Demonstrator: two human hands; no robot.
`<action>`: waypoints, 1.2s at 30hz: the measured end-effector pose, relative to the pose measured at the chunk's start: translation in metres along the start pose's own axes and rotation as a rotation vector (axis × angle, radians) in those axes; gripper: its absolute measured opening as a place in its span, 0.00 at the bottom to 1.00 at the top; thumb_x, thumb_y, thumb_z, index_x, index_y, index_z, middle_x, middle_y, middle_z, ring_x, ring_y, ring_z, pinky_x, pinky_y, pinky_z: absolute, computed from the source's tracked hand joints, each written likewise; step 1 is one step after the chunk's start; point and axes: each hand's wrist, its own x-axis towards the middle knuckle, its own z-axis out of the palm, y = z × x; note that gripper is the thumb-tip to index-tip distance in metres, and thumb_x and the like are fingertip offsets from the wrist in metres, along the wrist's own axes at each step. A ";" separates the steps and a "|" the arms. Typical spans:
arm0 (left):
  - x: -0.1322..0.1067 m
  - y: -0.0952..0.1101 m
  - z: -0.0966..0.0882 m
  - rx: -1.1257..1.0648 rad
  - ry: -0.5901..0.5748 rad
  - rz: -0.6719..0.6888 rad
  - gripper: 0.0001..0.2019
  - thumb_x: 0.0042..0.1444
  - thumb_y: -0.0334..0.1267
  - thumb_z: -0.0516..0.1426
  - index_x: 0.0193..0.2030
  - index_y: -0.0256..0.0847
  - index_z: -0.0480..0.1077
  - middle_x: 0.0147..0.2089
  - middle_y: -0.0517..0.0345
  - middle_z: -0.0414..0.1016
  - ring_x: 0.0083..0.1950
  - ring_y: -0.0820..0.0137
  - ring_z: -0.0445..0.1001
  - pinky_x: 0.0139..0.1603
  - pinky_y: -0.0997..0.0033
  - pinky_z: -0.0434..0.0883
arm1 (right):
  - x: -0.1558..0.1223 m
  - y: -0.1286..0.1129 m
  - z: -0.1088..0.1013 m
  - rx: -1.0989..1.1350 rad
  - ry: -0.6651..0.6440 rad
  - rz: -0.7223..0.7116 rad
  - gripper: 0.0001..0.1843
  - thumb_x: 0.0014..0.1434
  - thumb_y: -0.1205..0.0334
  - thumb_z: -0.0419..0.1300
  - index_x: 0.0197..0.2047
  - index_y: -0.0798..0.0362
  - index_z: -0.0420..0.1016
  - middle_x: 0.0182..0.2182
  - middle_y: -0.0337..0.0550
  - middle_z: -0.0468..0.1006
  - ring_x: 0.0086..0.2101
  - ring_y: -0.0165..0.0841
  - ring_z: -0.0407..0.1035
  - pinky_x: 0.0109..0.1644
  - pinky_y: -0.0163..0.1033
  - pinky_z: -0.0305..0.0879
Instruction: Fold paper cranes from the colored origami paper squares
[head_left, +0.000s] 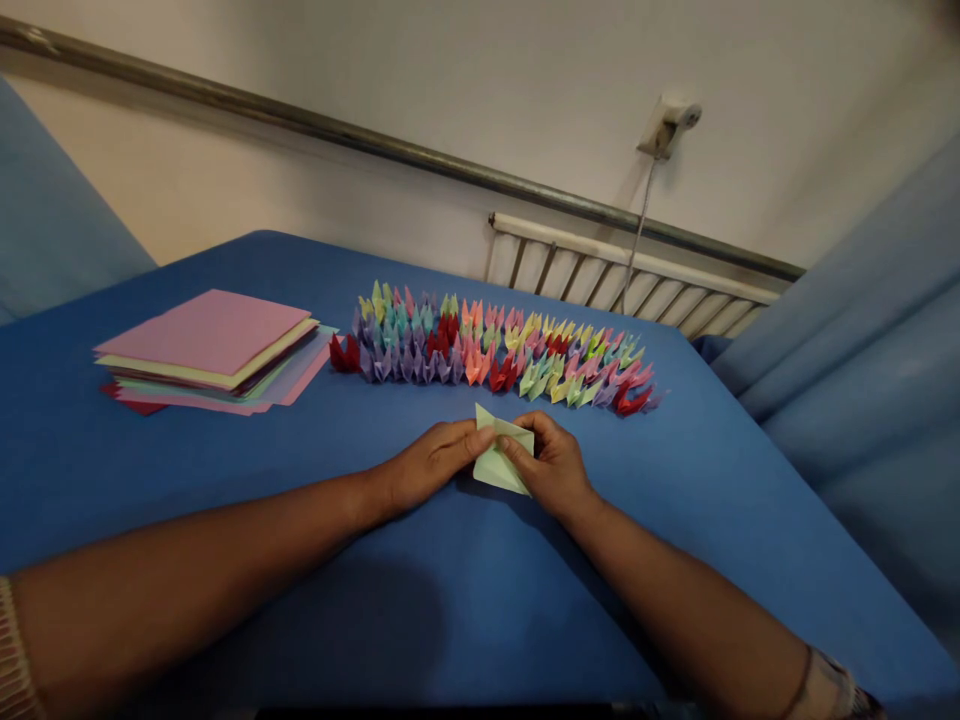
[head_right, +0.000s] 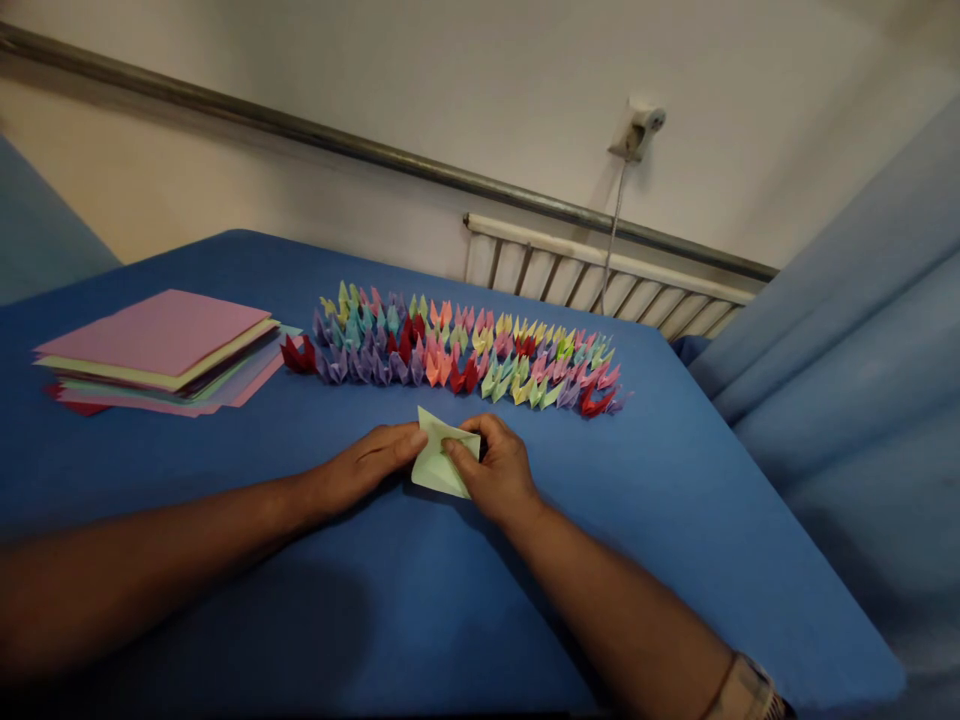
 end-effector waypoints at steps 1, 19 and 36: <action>0.000 0.001 0.001 -0.022 -0.023 0.016 0.15 0.57 0.49 0.58 0.39 0.38 0.75 0.38 0.53 0.77 0.38 0.66 0.73 0.39 0.71 0.69 | 0.000 0.001 0.000 -0.007 0.001 0.003 0.09 0.55 0.55 0.63 0.34 0.50 0.72 0.28 0.38 0.74 0.29 0.32 0.66 0.33 0.37 0.62; 0.008 -0.006 0.002 -0.047 0.335 -0.074 0.12 0.52 0.46 0.61 0.31 0.37 0.77 0.29 0.57 0.78 0.28 0.69 0.71 0.29 0.73 0.66 | 0.001 -0.011 -0.002 0.430 -0.179 0.157 0.22 0.57 0.39 0.59 0.31 0.52 0.70 0.21 0.36 0.71 0.23 0.28 0.64 0.28 0.35 0.61; 0.003 -0.007 0.002 0.000 0.247 -0.073 0.13 0.51 0.47 0.63 0.31 0.37 0.78 0.27 0.56 0.78 0.26 0.70 0.72 0.27 0.74 0.67 | 0.000 -0.005 -0.003 0.539 -0.275 0.201 0.25 0.57 0.37 0.58 0.31 0.52 0.71 0.23 0.36 0.70 0.24 0.28 0.64 0.31 0.35 0.63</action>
